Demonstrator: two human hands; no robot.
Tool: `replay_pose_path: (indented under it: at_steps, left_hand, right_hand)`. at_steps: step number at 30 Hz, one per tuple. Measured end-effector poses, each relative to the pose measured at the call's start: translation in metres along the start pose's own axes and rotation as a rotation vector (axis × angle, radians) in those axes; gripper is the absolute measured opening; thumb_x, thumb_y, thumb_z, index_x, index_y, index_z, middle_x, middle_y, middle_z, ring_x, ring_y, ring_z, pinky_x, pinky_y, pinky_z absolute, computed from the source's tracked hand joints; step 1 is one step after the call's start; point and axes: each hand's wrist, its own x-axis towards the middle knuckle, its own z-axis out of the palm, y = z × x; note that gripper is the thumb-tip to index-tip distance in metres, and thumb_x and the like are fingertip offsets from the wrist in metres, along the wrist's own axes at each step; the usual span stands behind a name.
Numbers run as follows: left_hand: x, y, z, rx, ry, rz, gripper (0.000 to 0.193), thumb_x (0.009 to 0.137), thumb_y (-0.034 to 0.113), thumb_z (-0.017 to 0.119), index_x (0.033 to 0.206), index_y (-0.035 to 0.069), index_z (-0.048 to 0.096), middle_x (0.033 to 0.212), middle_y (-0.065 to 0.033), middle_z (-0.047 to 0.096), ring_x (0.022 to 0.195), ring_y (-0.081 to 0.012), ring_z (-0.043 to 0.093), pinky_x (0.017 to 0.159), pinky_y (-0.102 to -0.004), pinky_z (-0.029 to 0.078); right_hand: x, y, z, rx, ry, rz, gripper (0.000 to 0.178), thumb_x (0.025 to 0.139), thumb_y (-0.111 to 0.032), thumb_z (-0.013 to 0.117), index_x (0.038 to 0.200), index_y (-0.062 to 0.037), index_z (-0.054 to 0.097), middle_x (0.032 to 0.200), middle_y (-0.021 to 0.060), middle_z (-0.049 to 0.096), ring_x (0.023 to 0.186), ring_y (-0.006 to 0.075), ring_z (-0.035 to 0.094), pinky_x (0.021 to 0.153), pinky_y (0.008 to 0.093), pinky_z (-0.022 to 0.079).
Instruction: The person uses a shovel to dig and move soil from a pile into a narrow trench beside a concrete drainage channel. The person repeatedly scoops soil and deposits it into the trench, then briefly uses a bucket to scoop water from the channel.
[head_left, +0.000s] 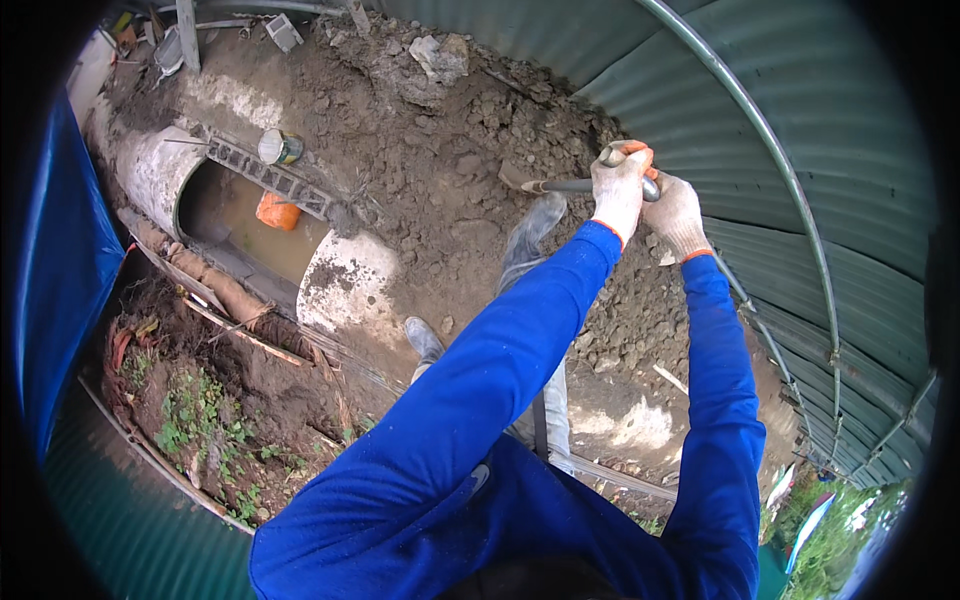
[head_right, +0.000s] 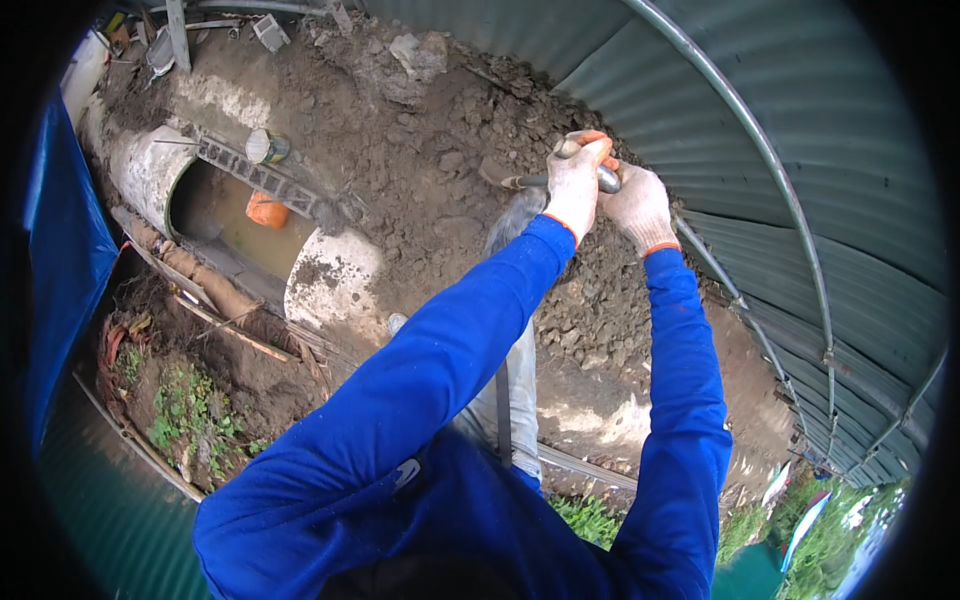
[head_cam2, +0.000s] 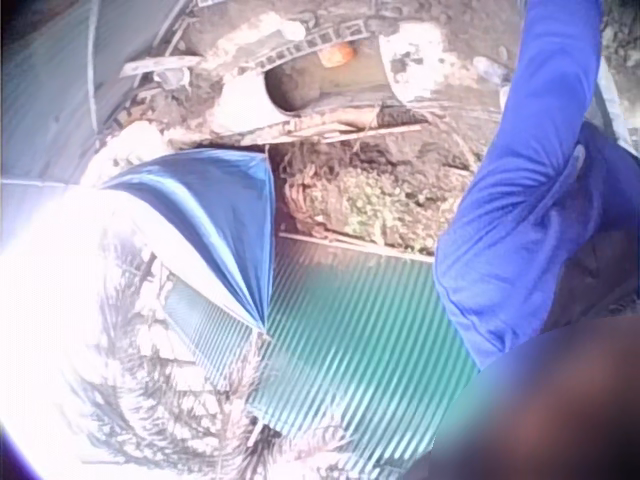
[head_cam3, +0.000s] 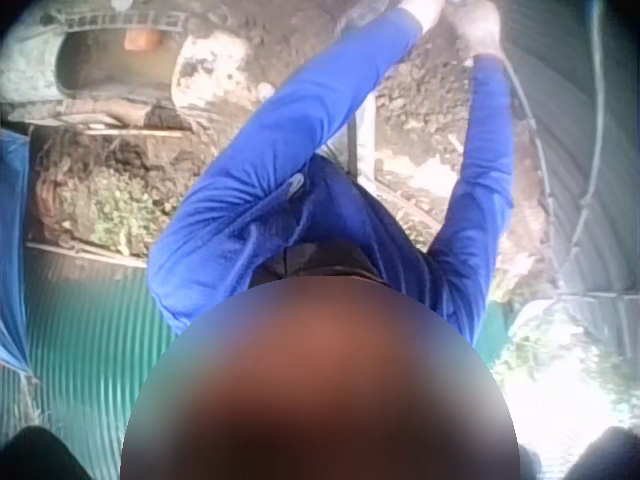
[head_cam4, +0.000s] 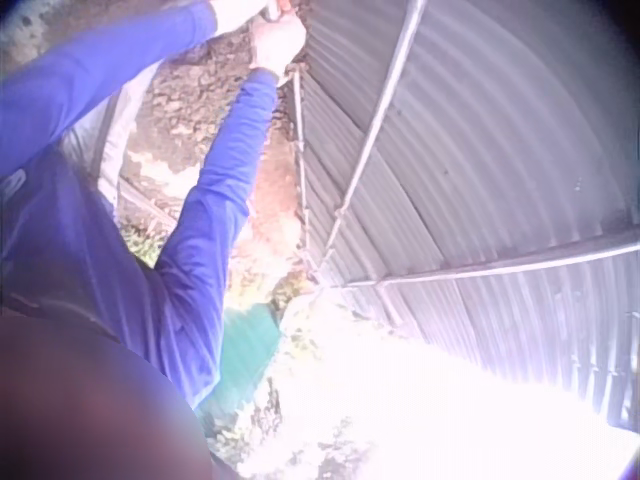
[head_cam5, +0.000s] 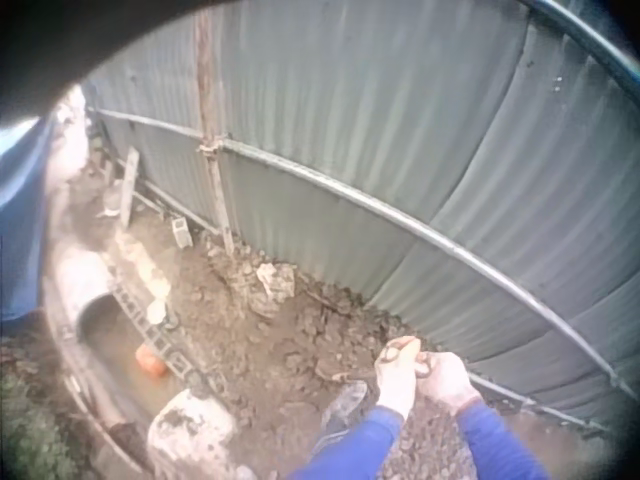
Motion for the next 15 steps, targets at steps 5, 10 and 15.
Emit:
replay_pose_path:
  at_steps: [5,10,15]
  left_hand:
    - [0.061,0.039,0.023,-0.015,-0.006,0.071,0.017,0.087,0.003,0.070,0.104,0.002,0.066,0.084,-0.0076,0.068,0.066,-0.0171,0.065,0.062,-0.0342,0.053]
    - [0.142,0.075,0.045,-0.026,0.053,0.132,0.018,0.087,0.010,0.070,0.103,0.004,0.066,0.076,-0.0083,0.065,0.065,-0.0203,0.065,0.060,-0.0358,0.052]
    - [0.193,0.073,0.000,0.023,0.140,0.134,0.020,0.087,0.010,0.069,0.105,0.001,0.066,0.077,-0.0080,0.064,0.064,-0.0197,0.065,0.059,-0.0350,0.055]
  right_hand:
    - [0.069,-0.029,-0.024,0.035,0.029,-0.104,0.044,0.081,-0.041,0.077,0.105,-0.0052,0.075,0.098,0.0240,0.074,0.098,0.0412,0.072,0.085,0.0474,0.056]
    - [0.145,-0.070,-0.056,0.122,-0.068,-0.103,0.042,0.081,-0.037,0.075,0.109,-0.0069,0.076,0.102,0.0249,0.073,0.101,0.0424,0.070,0.089,0.0467,0.056]
    - [0.189,-0.082,-0.003,0.030,-0.046,-0.097,0.024,0.088,-0.031,0.066,0.099,-0.0120,0.077,0.095,0.0206,0.075,0.094,0.0399,0.073,0.084,0.0477,0.058]
